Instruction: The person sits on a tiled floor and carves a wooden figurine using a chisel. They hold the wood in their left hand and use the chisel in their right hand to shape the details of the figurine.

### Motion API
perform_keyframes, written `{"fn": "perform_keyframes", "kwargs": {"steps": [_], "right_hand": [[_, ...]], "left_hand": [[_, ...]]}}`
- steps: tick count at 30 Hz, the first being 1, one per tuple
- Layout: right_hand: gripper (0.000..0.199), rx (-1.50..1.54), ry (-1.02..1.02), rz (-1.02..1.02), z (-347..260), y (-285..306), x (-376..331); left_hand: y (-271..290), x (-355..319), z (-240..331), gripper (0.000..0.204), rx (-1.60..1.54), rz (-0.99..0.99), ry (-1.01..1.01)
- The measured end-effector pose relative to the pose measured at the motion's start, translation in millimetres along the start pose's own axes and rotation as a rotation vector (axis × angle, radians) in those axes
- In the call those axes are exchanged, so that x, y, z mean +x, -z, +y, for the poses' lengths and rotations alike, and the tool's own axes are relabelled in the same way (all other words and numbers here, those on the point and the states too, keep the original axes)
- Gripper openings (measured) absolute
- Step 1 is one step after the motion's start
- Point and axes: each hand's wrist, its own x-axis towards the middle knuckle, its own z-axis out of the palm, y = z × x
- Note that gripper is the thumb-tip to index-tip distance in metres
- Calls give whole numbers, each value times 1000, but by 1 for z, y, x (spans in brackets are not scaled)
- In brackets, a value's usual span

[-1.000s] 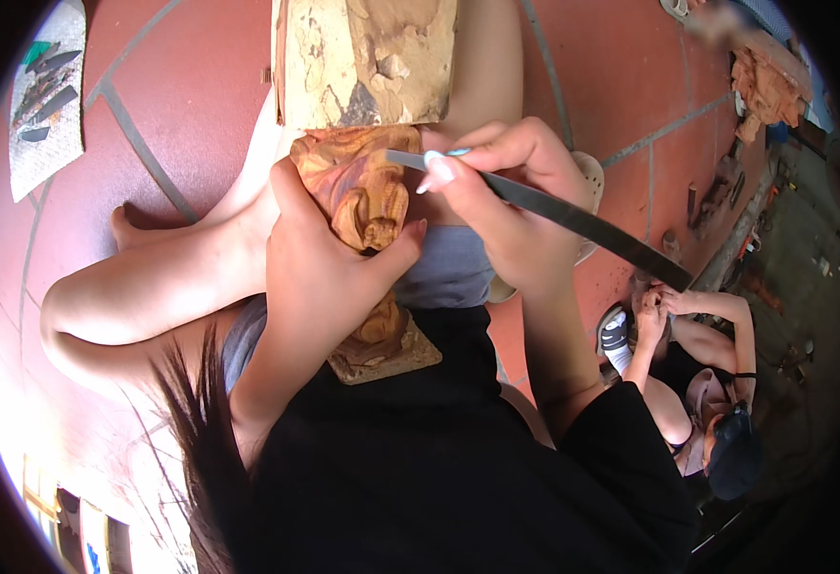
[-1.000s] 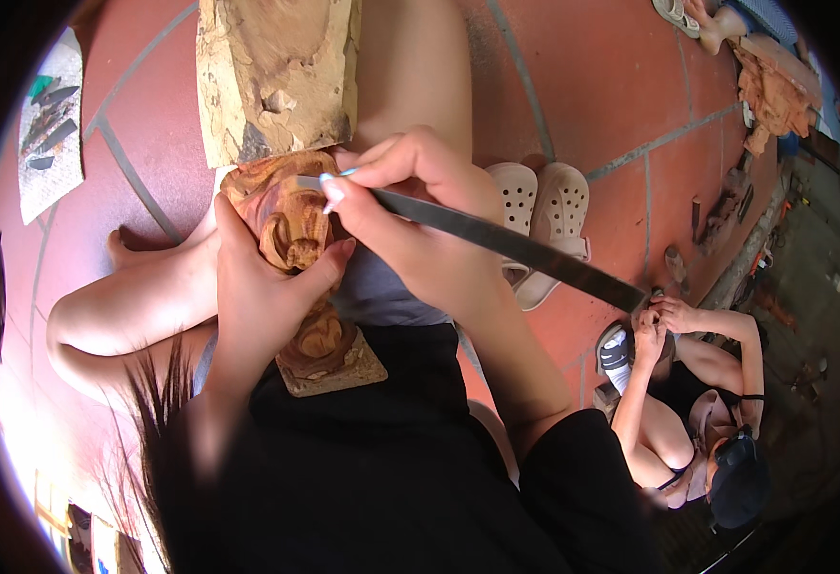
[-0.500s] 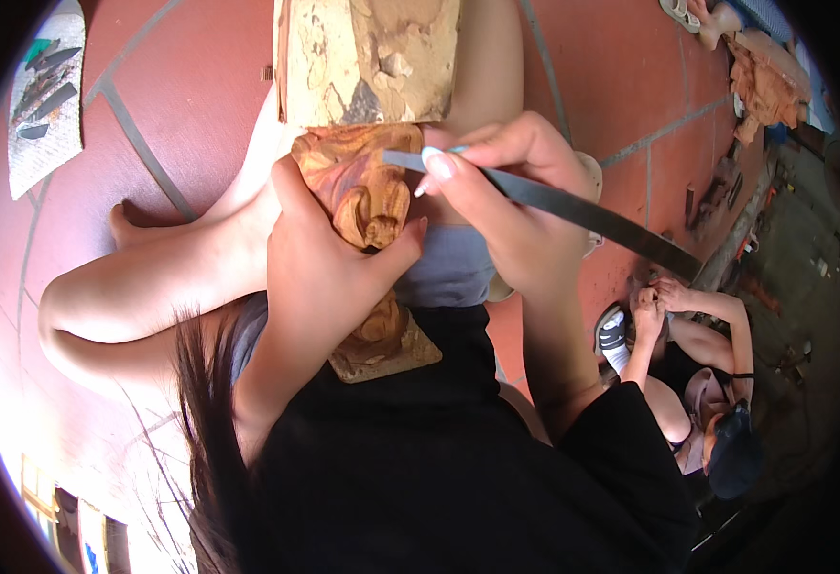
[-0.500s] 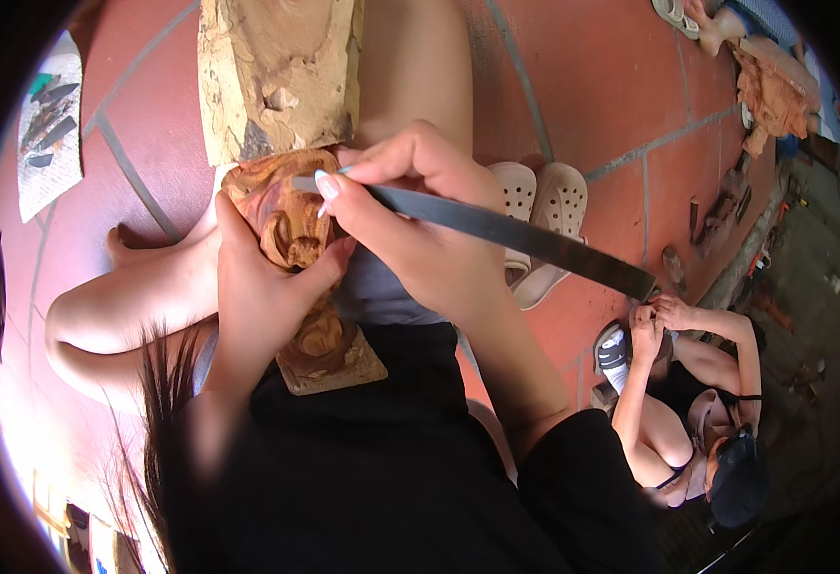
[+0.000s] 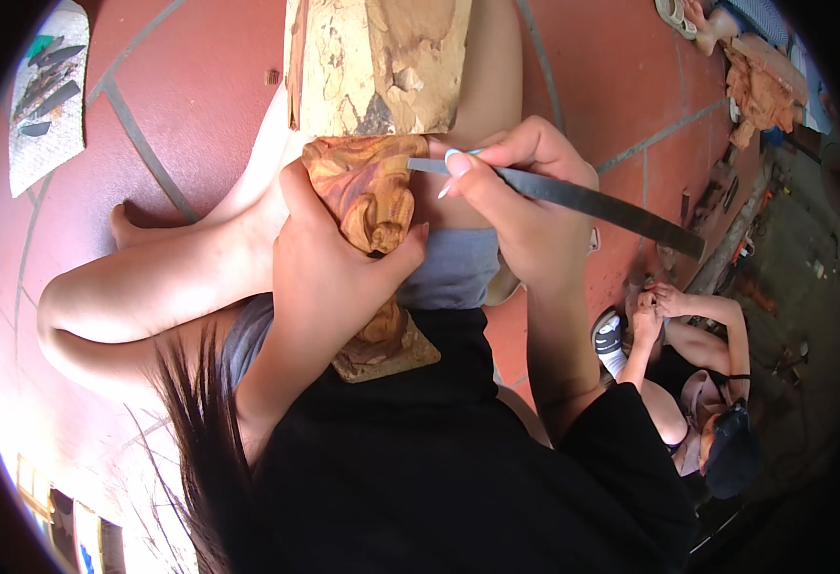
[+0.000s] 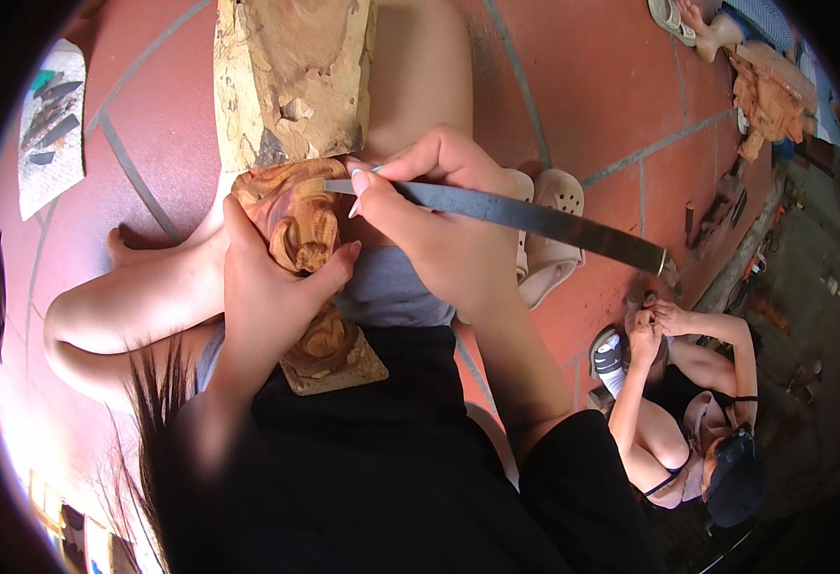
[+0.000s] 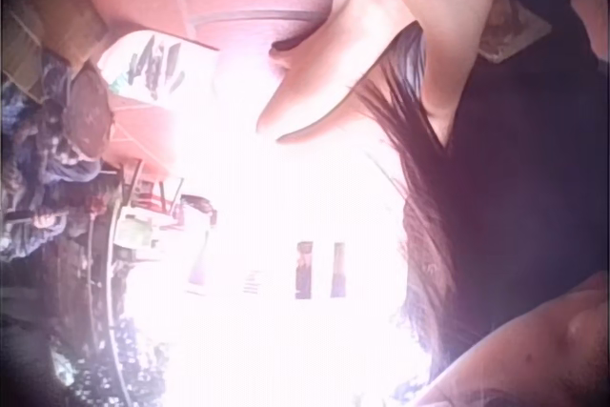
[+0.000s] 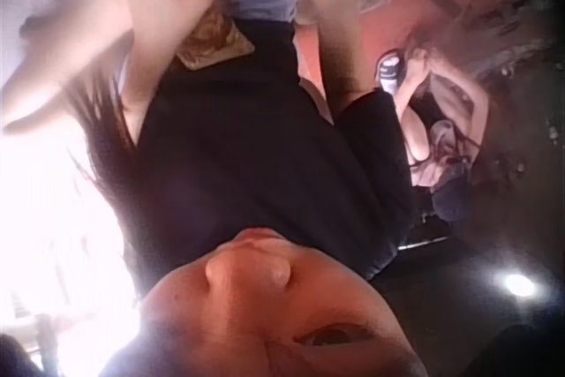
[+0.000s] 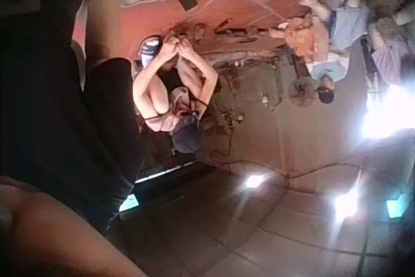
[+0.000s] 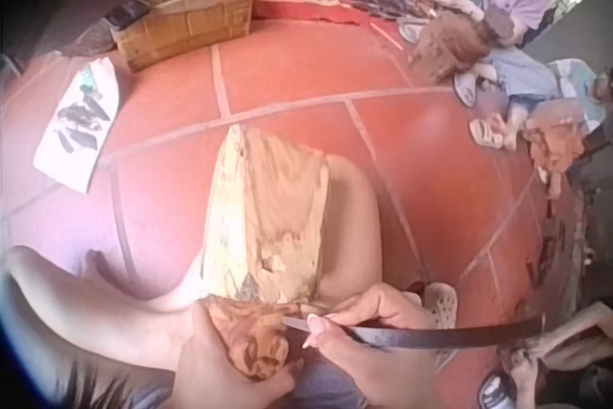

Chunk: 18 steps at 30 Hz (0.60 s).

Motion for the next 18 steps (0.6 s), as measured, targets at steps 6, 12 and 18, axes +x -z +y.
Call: {"fn": "perform_keyframes", "kwargs": {"steps": [6,12,18], "right_hand": [[13,-2,-12,34,-2,-7,-2],[13,-18,-25,18,-8,-11,-3],[13,-5,37,12,6,4,0]], "left_hand": [[0,0,-1,74,69,1,6],[-1,1,-1,74,2,8,-23],[-2,-1,0,73,38,0,-3]]}}
